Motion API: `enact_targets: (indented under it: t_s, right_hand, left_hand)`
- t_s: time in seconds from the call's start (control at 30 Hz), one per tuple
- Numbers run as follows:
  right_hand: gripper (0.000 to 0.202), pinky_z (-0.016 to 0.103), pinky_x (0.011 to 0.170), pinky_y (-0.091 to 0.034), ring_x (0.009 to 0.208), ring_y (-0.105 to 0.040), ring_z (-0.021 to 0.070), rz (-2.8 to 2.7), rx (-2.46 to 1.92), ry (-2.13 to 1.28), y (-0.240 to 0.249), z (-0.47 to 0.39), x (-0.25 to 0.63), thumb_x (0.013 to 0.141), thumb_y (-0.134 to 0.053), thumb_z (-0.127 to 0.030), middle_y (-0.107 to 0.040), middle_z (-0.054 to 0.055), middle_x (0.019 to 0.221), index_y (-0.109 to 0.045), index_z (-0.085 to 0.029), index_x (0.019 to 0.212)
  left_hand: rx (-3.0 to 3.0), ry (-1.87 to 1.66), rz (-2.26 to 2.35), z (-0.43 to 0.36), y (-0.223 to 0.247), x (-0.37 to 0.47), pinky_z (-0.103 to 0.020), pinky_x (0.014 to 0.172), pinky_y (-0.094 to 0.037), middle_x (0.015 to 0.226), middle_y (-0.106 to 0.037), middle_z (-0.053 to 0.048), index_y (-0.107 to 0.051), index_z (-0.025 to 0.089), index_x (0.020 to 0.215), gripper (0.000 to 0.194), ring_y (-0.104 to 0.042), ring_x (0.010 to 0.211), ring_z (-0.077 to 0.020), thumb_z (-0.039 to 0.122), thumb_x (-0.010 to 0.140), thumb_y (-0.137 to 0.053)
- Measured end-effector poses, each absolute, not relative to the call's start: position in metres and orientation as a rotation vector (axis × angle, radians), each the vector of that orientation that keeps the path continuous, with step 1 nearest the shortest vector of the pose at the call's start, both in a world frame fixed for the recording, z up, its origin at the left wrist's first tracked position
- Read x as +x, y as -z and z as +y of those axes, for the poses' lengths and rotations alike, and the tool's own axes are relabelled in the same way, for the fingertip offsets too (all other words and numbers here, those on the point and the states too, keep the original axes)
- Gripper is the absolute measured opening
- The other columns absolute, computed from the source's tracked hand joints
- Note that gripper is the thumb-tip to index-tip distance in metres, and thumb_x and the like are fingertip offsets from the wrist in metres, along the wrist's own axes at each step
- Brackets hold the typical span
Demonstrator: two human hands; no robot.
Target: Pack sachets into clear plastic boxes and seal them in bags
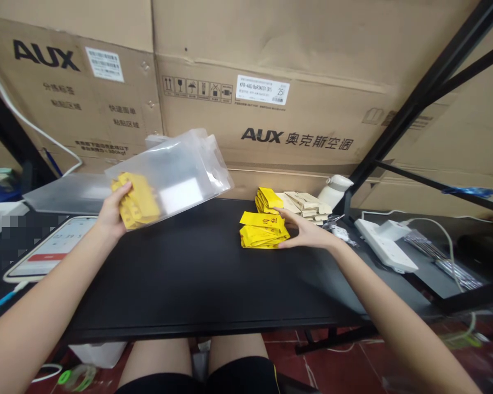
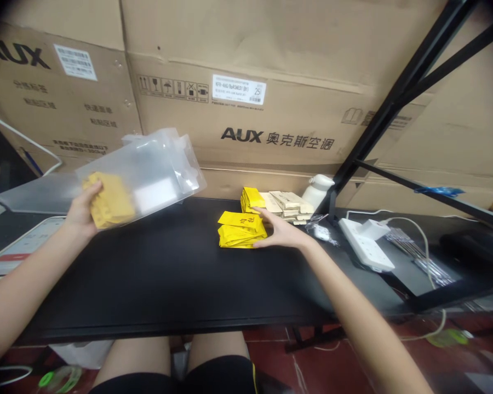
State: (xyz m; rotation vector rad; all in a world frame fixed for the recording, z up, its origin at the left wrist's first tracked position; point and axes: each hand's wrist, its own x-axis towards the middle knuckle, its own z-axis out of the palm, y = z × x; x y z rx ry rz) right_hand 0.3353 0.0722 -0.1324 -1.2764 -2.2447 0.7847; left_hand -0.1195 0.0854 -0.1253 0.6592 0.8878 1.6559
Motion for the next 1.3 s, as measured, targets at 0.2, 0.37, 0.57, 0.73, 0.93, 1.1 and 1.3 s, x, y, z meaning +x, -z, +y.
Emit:
enact_targets:
  t_s: [0.2,0.37,0.57,0.73,0.93,1.1,1.3]
  right_hand:
    - [0.054,0.045,0.109,-0.037,0.123,-0.053,0.0262,-2.168,-1.236,-0.752,0.121,0.078,0.324,0.069,-0.076,-0.039,-0.059,0.009,0.129,-0.061,-0.021,0.118]
    - [0.057,0.043,0.102,-0.045,0.122,-0.053,0.0263,-1.994,-1.103,-0.958,0.12,0.082,0.33,0.066,-0.077,-0.038,-0.058,0.009,0.129,-0.059,-0.022,0.117]
    - [0.069,0.044,0.112,-0.031,0.134,-0.042,0.0262,-2.264,-1.184,-0.865,0.119,0.073,0.341,0.068,-0.072,-0.029,-0.047,0.008,0.143,-0.049,-0.025,0.133]
    - [0.095,0.046,0.116,-0.024,0.14,-0.031,0.0294,-2.481,-1.361,-0.434,0.098,0.065,0.32,0.065,-0.076,-0.037,-0.035,0.011,0.151,-0.03,-0.022,0.147]
    - [0.114,0.045,0.105,-0.038,0.128,-0.044,0.0373,-3.005,-1.542,-0.092,0.082,0.075,0.251,0.053,-0.084,-0.029,-0.045,0.02,0.141,-0.025,-0.014,0.15]
    - [0.097,0.037,0.081,-0.051,0.105,-0.062,0.0346,-3.241,-1.7,-0.075,0.09,0.087,0.218,0.057,-0.081,-0.021,-0.061,0.017,0.119,-0.035,-0.015,0.142]
    - [0.054,0.036,0.088,-0.048,0.103,-0.061,0.0284,-3.415,-1.125,0.305,0.104,0.08,0.201,0.068,-0.067,-0.004,-0.062,0.015,0.112,-0.051,-0.012,0.119]
  left_hand:
    - [0.65,-1.658,0.896,0.085,0.125,-0.119,-0.034,0.092,-0.054,0.078,-0.077,-0.002,-0.066,0.014,0.102,0.021,-0.072,0.079,-0.0187,0.022,0.083,-0.061]
    - [0.661,-1.645,0.881,0.085,0.125,-0.119,-0.035,0.091,-0.055,0.078,-0.077,-0.003,-0.066,0.013,0.1,0.02,-0.072,0.076,-0.0195,0.023,0.082,-0.064]
    - [0.689,-1.621,0.915,0.085,0.127,-0.118,-0.034,0.091,-0.055,0.079,-0.077,-0.003,-0.065,0.014,0.102,0.022,-0.073,0.081,-0.021,0.024,0.083,-0.062]
    - [0.642,-1.622,0.879,0.09,0.132,-0.121,-0.033,0.082,-0.058,0.077,-0.077,-0.005,-0.066,0.012,0.1,0.02,-0.073,0.065,-0.0173,0.02,0.083,-0.059]
    - [0.612,-1.612,0.859,0.093,0.135,-0.121,-0.028,0.064,-0.061,0.074,-0.077,-0.007,-0.068,0.011,0.097,0.018,-0.073,0.062,-0.0186,0.016,0.084,-0.055]
    - [0.597,-1.649,0.834,0.091,0.132,-0.119,-0.025,0.066,-0.06,0.071,-0.076,-0.005,-0.068,0.01,0.093,0.019,-0.073,0.06,-0.0163,0.013,0.087,-0.05]
    - [0.615,-1.675,0.807,0.093,0.133,-0.121,-0.029,0.067,-0.061,0.071,-0.077,-0.004,-0.068,0.011,0.093,0.017,-0.073,0.06,-0.019,0.012,0.083,-0.054]
